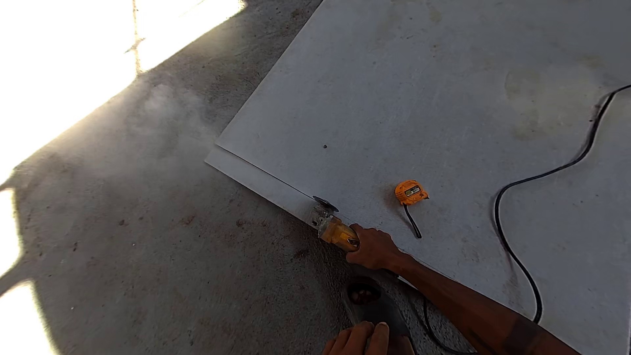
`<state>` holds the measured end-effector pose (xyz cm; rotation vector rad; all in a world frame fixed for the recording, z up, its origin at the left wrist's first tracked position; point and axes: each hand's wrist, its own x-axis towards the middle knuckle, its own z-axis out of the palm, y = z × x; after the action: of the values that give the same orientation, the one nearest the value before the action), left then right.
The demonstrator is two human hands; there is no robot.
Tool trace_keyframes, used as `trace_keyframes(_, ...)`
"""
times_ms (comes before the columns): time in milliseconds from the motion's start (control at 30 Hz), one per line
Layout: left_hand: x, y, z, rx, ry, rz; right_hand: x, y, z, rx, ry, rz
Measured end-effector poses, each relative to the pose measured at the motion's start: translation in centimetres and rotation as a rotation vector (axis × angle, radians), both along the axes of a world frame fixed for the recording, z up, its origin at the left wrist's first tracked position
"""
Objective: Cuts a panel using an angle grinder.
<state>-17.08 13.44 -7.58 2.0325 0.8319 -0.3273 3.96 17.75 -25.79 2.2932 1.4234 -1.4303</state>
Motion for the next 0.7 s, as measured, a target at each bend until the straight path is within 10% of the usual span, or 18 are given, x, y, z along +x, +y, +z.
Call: trace_keyframes(700,0.5,0.1,-0.1,-0.017,0.007,-0.014,0.7,-1.4,0.3,-0.018,0.006,-0.018)
